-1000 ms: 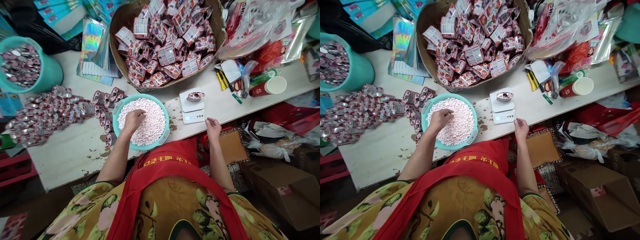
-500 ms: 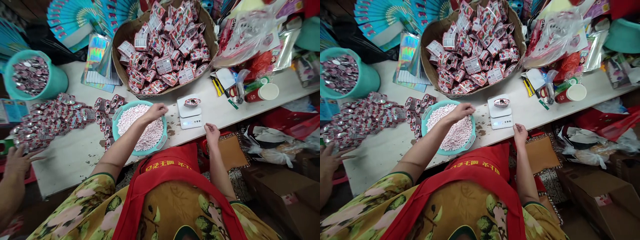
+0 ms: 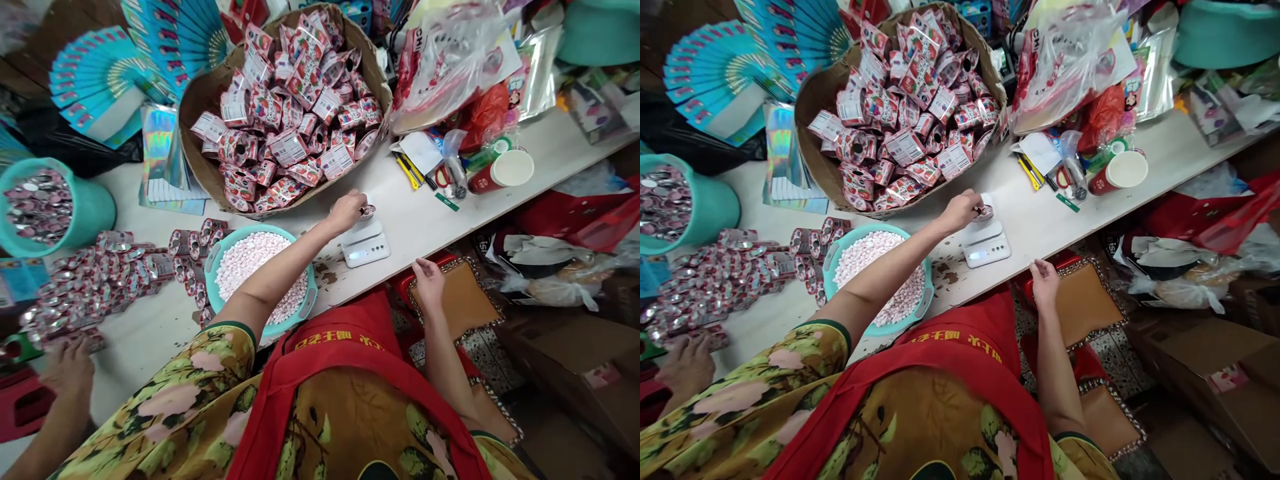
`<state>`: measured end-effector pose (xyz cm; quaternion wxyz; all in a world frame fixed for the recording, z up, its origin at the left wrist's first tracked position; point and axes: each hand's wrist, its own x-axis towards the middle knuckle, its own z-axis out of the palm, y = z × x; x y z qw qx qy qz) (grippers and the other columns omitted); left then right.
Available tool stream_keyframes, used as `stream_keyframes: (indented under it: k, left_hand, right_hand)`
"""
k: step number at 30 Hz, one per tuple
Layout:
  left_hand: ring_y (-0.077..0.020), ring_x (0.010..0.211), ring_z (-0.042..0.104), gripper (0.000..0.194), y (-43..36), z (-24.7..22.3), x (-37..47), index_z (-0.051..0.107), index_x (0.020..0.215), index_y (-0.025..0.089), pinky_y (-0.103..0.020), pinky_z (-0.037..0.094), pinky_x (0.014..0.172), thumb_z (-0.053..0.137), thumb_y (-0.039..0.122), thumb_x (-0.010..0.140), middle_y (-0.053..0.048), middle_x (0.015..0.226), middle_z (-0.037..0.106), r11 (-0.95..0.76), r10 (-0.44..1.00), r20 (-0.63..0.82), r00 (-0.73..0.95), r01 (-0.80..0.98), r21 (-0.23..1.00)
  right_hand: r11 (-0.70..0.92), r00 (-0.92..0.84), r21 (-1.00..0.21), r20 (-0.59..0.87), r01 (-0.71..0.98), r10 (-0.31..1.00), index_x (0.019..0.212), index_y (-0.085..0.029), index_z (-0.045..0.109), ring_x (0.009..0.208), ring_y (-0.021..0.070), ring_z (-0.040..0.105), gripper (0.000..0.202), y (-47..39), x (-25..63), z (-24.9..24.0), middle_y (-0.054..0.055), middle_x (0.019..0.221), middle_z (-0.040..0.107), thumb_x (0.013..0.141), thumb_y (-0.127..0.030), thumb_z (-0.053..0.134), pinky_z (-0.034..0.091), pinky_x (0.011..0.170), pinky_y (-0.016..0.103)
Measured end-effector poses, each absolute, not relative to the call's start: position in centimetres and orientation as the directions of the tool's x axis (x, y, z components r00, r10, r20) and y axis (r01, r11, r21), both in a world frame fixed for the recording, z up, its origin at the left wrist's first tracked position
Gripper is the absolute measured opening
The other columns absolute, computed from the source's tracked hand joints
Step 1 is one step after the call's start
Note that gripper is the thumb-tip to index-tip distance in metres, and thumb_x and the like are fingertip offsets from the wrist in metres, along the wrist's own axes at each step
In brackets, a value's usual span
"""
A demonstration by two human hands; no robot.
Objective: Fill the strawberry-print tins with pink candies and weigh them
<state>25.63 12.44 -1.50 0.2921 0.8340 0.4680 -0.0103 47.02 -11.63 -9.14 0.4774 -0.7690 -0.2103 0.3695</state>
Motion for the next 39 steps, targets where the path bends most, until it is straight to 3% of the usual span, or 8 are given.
stream_keyframes:
  k: [9,14,20,26,34,37,39]
  left_hand:
    - [-0.0265,0.097,0.065,0.031,12.3,-1.3,25.2,0.074,0.103,0.014,-0.033,0.042,0.076,0.053,0.006,0.082,-0.013,0.107,0.072,-0.443,0.773,-0.258,0.58,0.783,0.436]
    - [-0.0248,0.093,0.068,0.029,12.6,-1.1,24.8,0.075,0.1,0.015,-0.032,0.045,0.078,0.054,0.007,0.082,-0.01,0.1,0.077,-0.341,0.834,-0.218,0.507,0.785,0.517]
    - [-0.0186,0.083,0.065,0.029,12.9,-1.5,23.4,0.074,0.096,0.012,-0.029,0.047,0.079,0.052,0.004,0.079,-0.006,0.092,0.075,-0.277,0.901,-0.054,0.431,0.666,0.692]
    - [-0.0185,0.082,0.061,0.027,13.0,-2.3,22.7,0.07,0.089,0.014,-0.03,0.047,0.078,0.052,0.003,0.072,-0.006,0.089,0.07,-0.291,0.918,-0.016,0.396,0.7,0.652]
    - [-0.0196,0.083,0.061,0.02,12.3,-2.6,23.8,0.068,0.085,0.016,-0.032,0.047,0.08,0.055,0.006,0.073,-0.006,0.087,0.068,-0.265,0.905,-0.06,0.42,0.67,0.693]
    - [-0.0187,0.086,0.061,0.024,13.1,-2.6,23.5,0.067,0.086,0.016,-0.03,0.048,0.082,0.049,0.004,0.074,-0.006,0.091,0.068,-0.177,0.933,-0.08,0.352,0.64,0.748]
    - [-0.0189,0.088,0.062,0.02,12.8,-2.1,23.4,0.066,0.088,0.015,-0.03,0.049,0.082,0.047,0.011,0.082,-0.007,0.093,0.069,-0.095,0.935,-0.139,0.327,0.606,0.79]
  right_hand:
    - [-0.453,0.584,-0.891,-0.373,-0.01,0.721,0.096,-0.016,0.069,0.09,0.0228,0.068,0.052,-10.8,46.4,-9.5,0.011,0.094,0.074,0.069,-0.06,0.077,0.056,0.095,0.046]
    - [-0.46,0.58,-0.888,-0.374,0.001,0.723,0.098,-0.016,0.07,0.092,0.0225,0.068,0.049,-11.0,46.6,-9.5,0.011,0.096,0.074,0.072,-0.056,0.077,0.056,0.096,0.045]
    - [-0.472,0.601,-0.881,-0.385,-0.015,0.7,0.099,-0.016,0.068,0.093,0.0228,0.069,0.051,-12.7,46.7,-10.0,0.011,0.098,0.074,0.071,-0.057,0.077,0.057,0.097,0.046]
    - [-0.49,0.615,-0.871,-0.401,-0.028,0.679,0.098,-0.016,0.068,0.091,0.0228,0.069,0.053,-14.0,45.8,-10.5,0.011,0.097,0.075,0.07,-0.06,0.077,0.058,0.095,0.047]
    - [-0.513,0.613,-0.857,-0.427,-0.042,0.664,0.096,-0.016,0.068,0.091,0.0239,0.07,0.055,-14.4,45.2,-10.8,0.013,0.097,0.075,0.069,-0.063,0.076,0.058,0.095,0.049]
    - [-0.521,0.602,-0.853,-0.433,-0.034,0.671,0.095,-0.017,0.067,0.092,0.0248,0.07,0.052,-13.3,45.1,-10.3,0.013,0.098,0.075,0.071,-0.062,0.074,0.056,0.098,0.051]
    - [-0.534,0.603,-0.845,-0.437,-0.02,0.668,0.093,-0.018,0.068,0.091,0.0246,0.069,0.045,-12.7,44.7,-9.6,0.012,0.096,0.075,0.074,-0.059,0.072,0.056,0.098,0.051]
